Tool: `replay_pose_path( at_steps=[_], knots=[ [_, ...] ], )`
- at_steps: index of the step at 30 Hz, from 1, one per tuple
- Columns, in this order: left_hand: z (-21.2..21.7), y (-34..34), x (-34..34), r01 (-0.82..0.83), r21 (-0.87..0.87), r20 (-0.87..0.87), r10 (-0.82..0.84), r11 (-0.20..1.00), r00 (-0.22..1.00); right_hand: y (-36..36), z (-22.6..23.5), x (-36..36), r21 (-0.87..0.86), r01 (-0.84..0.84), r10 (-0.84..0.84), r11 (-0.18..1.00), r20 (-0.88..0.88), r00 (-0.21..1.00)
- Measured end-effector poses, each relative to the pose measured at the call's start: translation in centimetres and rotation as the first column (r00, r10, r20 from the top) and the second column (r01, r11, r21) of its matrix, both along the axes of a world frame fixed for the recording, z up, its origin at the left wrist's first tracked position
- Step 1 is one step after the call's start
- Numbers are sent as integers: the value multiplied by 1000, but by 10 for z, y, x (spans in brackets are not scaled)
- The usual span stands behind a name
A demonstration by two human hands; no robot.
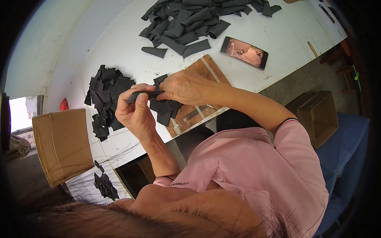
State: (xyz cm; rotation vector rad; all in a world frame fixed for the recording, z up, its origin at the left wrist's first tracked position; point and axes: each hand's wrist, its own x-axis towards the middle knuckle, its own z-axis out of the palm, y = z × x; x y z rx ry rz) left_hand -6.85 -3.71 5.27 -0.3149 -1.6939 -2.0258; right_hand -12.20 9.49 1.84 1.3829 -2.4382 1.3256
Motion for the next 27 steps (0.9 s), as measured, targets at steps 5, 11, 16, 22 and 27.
replay_pose_path(
  at_steps=[5, 11, 16, 22, 27],
  knots=[
    [5, 4, 3, 57, -143, 333, -6, 988, 943, -2, -28, 1, -141, -44, 58, 989, 97, 994],
    [0, 17, 11, -113, 41, 209, 102, 993, 973, -4, -33, 5, -74, 92, -95, 993, -40, 995],
    [-16, -4, 5, -8, 256, -8, 10, 967, 1000, 2, -1, 5, 20, 24, -25, 999, 19, 1000],
    [-26, -19, 13, 107, 546, -34, -106, 831, 994, -5, -3, 5, 45, 0, 4, 999, -73, 997],
    [-17, -19, 16, -68, 105, 35, 64, 992, 997, -1, -13, 8, 5, 45, -45, 999, -60, 997]
  ],
)
